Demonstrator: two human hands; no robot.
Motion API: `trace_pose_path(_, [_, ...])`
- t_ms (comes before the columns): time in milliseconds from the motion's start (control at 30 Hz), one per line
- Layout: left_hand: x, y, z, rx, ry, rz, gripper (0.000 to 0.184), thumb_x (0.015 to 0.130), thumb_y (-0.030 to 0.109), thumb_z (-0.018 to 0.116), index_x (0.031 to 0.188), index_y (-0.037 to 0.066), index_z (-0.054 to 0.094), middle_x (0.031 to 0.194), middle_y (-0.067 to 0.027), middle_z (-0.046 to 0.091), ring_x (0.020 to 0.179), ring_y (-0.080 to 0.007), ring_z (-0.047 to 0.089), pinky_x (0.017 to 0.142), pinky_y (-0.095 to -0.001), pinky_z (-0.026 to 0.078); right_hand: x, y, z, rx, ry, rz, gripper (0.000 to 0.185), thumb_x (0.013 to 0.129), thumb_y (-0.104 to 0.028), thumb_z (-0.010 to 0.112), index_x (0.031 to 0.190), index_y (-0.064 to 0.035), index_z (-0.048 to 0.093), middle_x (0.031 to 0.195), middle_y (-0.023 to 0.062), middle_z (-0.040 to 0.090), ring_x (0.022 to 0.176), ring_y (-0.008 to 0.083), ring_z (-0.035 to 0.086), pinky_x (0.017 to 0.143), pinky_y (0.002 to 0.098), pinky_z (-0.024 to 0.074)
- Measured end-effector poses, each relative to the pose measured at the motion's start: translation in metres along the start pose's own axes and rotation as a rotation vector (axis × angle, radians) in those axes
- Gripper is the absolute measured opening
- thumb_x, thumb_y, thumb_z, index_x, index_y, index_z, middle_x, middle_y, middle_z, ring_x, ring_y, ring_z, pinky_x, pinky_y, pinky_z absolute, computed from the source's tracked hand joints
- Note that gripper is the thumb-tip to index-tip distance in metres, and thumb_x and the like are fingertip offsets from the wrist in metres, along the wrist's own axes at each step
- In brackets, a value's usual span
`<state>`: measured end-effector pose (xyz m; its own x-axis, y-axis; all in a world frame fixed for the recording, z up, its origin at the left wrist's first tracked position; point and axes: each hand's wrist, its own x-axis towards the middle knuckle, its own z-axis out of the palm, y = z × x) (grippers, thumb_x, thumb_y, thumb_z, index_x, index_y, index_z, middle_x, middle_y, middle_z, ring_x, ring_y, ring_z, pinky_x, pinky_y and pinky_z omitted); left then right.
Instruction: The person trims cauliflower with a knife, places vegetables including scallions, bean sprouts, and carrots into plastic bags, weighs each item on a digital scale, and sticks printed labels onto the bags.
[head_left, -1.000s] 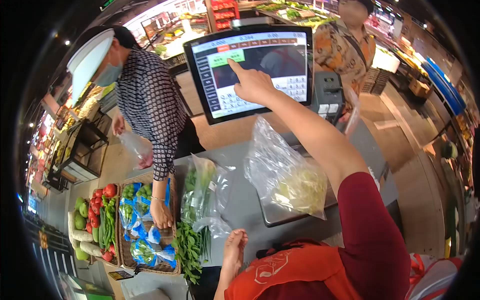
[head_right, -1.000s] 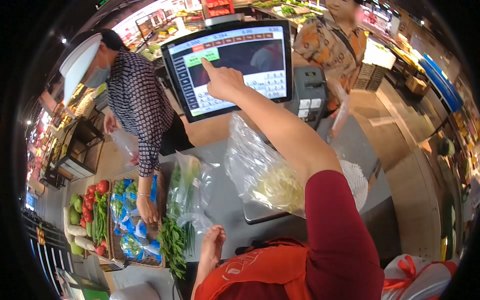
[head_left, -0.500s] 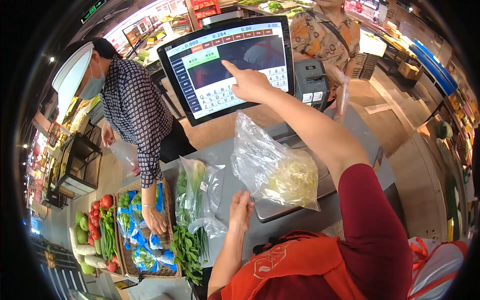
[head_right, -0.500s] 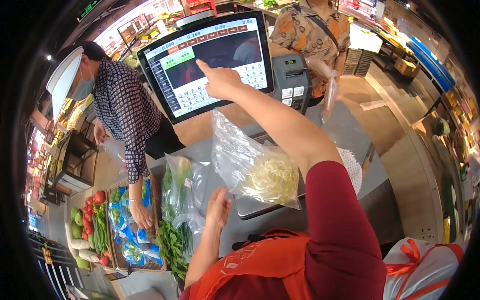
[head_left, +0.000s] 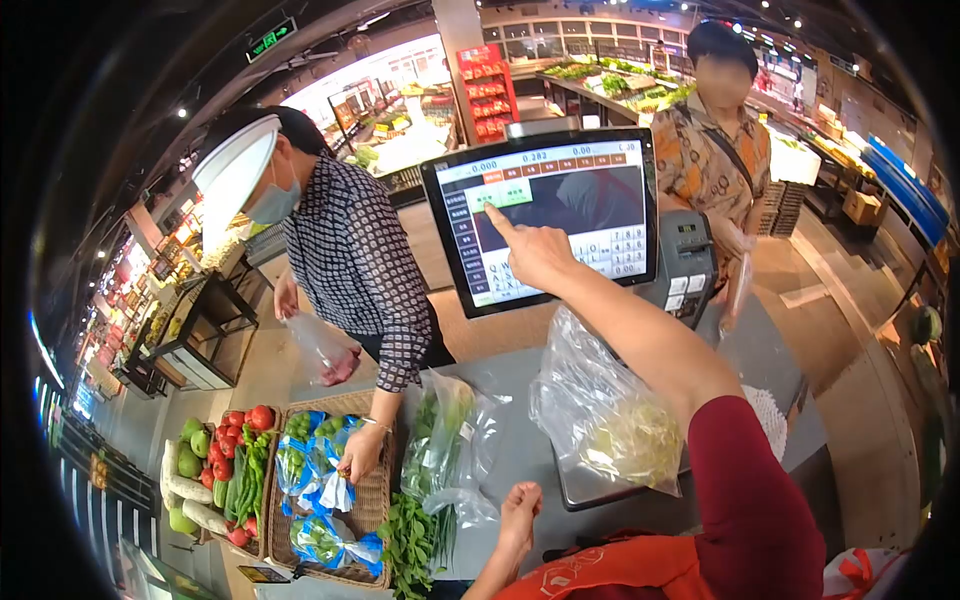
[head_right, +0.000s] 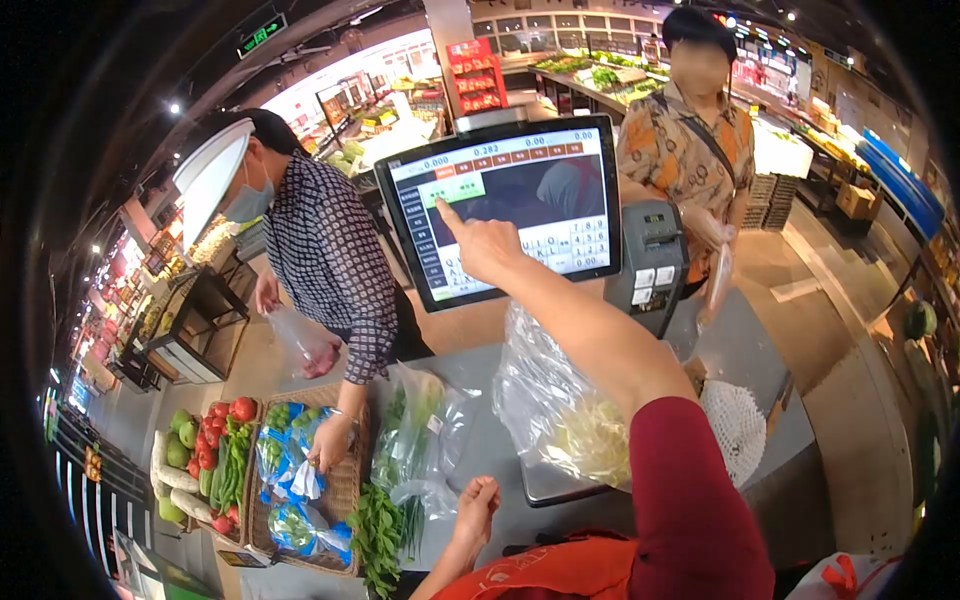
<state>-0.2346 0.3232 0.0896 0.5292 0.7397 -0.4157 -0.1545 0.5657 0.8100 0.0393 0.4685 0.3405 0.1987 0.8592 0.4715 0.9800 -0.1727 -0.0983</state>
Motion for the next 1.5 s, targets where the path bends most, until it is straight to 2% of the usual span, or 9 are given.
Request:
trace_pose_path(200, [-0.012, 0.007, 0.001, -0.036, -0.018, 0.034, 0.007, 0.085, 0.011, 0.058, 0.079, 0.011, 0.055, 0.068, 0.0018, 0.053, 0.059, -0.0070, 0.045, 0.055, -0.0205, 0.035, -0.004, -0.014, -0.016, 0.060, 0.012, 0.047, 0.070, 0.074, -0.011, 0.051, 0.139, -0.0185, 0.026, 0.073, 0.0148, 0.063, 0.066, 0.0330, 0.061, 0.058, 0.0415, 0.0470])
trace_pose_path(300, [-0.011, 0.010, 0.004, 0.012, -0.020, 0.067, 0.006, 0.085, 0.011, 0.058, 0.080, 0.011, 0.055, 0.068, 0.0017, 0.052, 0.060, -0.0074, 0.046, 0.056, -0.0206, 0.036, -0.050, 0.005, -0.019, 0.236, 0.109, 0.012, 0.054, 0.075, -0.014, 0.051, 0.128, -0.0173, 0.043, 0.069, 0.0135, 0.062, 0.064, 0.0313, 0.061, 0.058, 0.0408, 0.0470])
trace_pose_path(433, [-0.001, 0.028, 0.019, 0.117, -0.005, 0.097, 0.005, 0.085, 0.014, 0.057, 0.085, 0.010, 0.055, 0.071, 0.0019, 0.052, 0.064, -0.0074, 0.046, 0.060, -0.0214, 0.036, -0.123, 0.067, -0.024, 0.490, 0.066, 0.315, 0.023, 0.080, -0.021, 0.055, 0.098, -0.0078, 0.061, 0.081, 0.0138, 0.065, 0.076, 0.0280, 0.063, 0.066, 0.0346, 0.0487])
trace_pose_path(667, [0.071, 0.082, 0.062, 0.552, -0.009, 0.343, 0.034, 0.086, 0.025, 0.054, 0.114, 0.005, 0.049, 0.107, -0.0065, 0.052, 0.100, -0.0161, 0.047, 0.089, -0.0298, 0.035, -0.207, 0.172, -0.020, 1.012, 0.252, 0.750, 0.016, 0.082, -0.021, 0.058, 0.085, -0.0048, 0.058, 0.070, -0.0014, 0.056, 0.060, 0.0075, 0.050, 0.051, 0.0206, 0.0395])
trace_pose_path(900, [0.137, 0.116, 0.116, 0.631, -0.155, 0.625, 0.058, 0.086, 0.032, 0.058, 0.129, 0.000, 0.037, 0.118, -0.0107, 0.049, 0.114, -0.0198, 0.043, 0.097, -0.0308, 0.032, -0.216, 0.202, -0.009, 1.132, 0.294, 0.900, 0.016, 0.083, -0.025, 0.056, 0.086, -0.0097, 0.056, 0.073, -0.0018, 0.054, 0.058, 0.0066, 0.050, 0.044, 0.0196, 0.0370])
trace_pose_path(1033, [0.111, 0.134, 0.126, 0.818, -0.288, 0.398, 0.033, 0.085, 0.024, 0.060, 0.107, 0.000, 0.054, 0.088, -0.0011, 0.059, 0.083, -0.0095, 0.053, 0.075, -0.0241, 0.042, -0.206, 0.214, -0.006, 1.195, 0.375, 0.899, 0.022, 0.082, -0.028, 0.057, 0.087, -0.0070, 0.056, 0.074, 0.0002, 0.055, 0.058, 0.0078, 0.051, 0.043, 0.0212, 0.0391])
trace_pose_path(1133, [0.101, 0.127, 0.114, 0.673, -0.210, 0.619, 0.014, 0.084, 0.017, 0.061, 0.087, 0.003, 0.059, 0.075, 0.0053, 0.056, 0.067, -0.0030, 0.047, 0.058, -0.0203, 0.038, -0.190, 0.221, -0.008, 1.210, 0.363, 0.944, 0.026, 0.083, -0.031, 0.055, 0.086, -0.0057, 0.055, 0.073, 0.0022, 0.054, 0.057, 0.0098, 0.052, 0.043, 0.0223, 0.0398])
trace_pose_path(1233, [0.076, 0.131, 0.100, 0.752, 0.039, 0.705, 0.011, 0.083, 0.013, 0.062, 0.078, 0.004, 0.058, 0.072, 0.0061, 0.053, 0.063, -0.0008, 0.040, 0.053, -0.0190, 0.032, -0.174, 0.228, -0.008, 1.228, 0.319, 0.975, 0.030, 0.083, -0.034, 0.055, 0.084, -0.0042, 0.054, 0.072, 0.0042, 0.054, 0.055, 0.0124, 0.052, 0.042, 0.0236, 0.0402])
trace_pose_path(1500, [0.025, 0.136, 0.072, 0.749, -0.067, 0.368, 0.014, 0.080, 0.015, 0.066, 0.073, 0.003, 0.061, 0.068, 0.0060, 0.052, 0.062, -0.0019, 0.039, 0.054, -0.0191, 0.032, -0.144, 0.244, -0.003, 1.193, 0.278, 1.073, 0.019, 0.078, -0.021, 0.061, 0.073, -0.0040, 0.054, 0.063, 0.0027, 0.051, 0.049, 0.0117, 0.047, 0.036, 0.0253, 0.0359])
